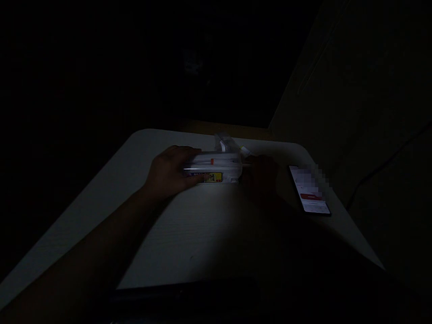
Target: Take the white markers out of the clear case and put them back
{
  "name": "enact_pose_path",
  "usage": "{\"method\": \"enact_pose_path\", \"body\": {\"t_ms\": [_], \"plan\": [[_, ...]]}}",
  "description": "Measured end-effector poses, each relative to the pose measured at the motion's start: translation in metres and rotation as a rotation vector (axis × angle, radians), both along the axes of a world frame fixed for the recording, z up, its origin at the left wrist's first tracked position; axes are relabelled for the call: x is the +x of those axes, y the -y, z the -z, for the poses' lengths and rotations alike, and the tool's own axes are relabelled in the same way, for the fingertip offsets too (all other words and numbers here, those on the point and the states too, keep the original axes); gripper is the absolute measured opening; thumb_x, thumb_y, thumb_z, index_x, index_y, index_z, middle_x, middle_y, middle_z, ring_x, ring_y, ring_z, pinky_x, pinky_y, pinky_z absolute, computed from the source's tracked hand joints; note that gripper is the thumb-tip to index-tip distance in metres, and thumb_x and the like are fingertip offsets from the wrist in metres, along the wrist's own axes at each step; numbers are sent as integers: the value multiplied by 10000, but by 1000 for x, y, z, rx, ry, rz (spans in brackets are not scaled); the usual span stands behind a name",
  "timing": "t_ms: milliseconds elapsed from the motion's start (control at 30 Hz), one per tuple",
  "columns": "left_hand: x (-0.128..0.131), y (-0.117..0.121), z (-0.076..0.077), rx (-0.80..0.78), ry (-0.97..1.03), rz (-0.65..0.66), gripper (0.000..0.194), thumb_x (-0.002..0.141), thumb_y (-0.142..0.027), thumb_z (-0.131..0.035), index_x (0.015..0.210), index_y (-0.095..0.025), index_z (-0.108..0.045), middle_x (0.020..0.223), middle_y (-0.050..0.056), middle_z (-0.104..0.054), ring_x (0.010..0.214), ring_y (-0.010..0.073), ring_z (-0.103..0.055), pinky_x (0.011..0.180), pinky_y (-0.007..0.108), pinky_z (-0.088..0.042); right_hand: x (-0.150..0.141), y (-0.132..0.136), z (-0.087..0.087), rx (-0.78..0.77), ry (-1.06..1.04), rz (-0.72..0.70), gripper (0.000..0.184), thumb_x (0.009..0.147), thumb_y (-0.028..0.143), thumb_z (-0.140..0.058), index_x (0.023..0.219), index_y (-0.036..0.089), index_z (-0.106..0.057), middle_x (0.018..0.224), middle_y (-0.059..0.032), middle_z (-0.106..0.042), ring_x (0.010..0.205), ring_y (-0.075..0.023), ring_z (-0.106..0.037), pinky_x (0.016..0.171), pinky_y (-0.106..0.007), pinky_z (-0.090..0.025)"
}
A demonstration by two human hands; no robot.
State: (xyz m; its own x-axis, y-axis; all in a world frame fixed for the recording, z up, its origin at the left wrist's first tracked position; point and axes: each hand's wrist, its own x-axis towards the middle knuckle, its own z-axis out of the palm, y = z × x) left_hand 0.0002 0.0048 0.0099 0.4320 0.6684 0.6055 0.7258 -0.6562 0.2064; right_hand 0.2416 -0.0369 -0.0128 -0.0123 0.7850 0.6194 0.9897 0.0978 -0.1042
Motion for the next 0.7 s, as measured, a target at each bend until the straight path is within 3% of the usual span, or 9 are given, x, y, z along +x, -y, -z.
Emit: {"method": "enact_pose_path", "body": {"t_ms": [100,300,533,700], "plan": [[-1,-1,1,5,10,-22,651,633,-648,-563,1109,-203,-551,1076,66,-612,959,240,-576,827,356,-457,1,-2,2,-35,-24,130,331,826,379,-493,1058,148,-541,1053,-97,-548,967,-215,-505,836,-405,-397],[-3,-4,3,-17,12,-163,639,643,-647,-555,1124,-227,-536,1102,51,-605,982,249,-563,840,359,-439,7,-4,7,-72,-14,151,332,858,339,-494,1138,161,-509,1145,-72,-537,978,-172,-551,826,-387,-477],[0,0,1,-7,26,-295,628,676,-642,-533,1122,-200,-531,1094,72,-605,1005,276,-548,831,389,-439,10,-5,6,-75,32,57,337,855,334,-500,1139,152,-506,1126,-71,-546,965,-171,-559,812,-385,-484],[-1,-2,2,-2,23,-306,651,684,-661,-504,1139,-197,-525,1111,59,-593,1027,286,-539,835,407,-444,7,-5,2,-50,97,-118,319,861,338,-488,1132,173,-515,1140,-70,-541,968,-167,-554,815,-375,-485]]}}
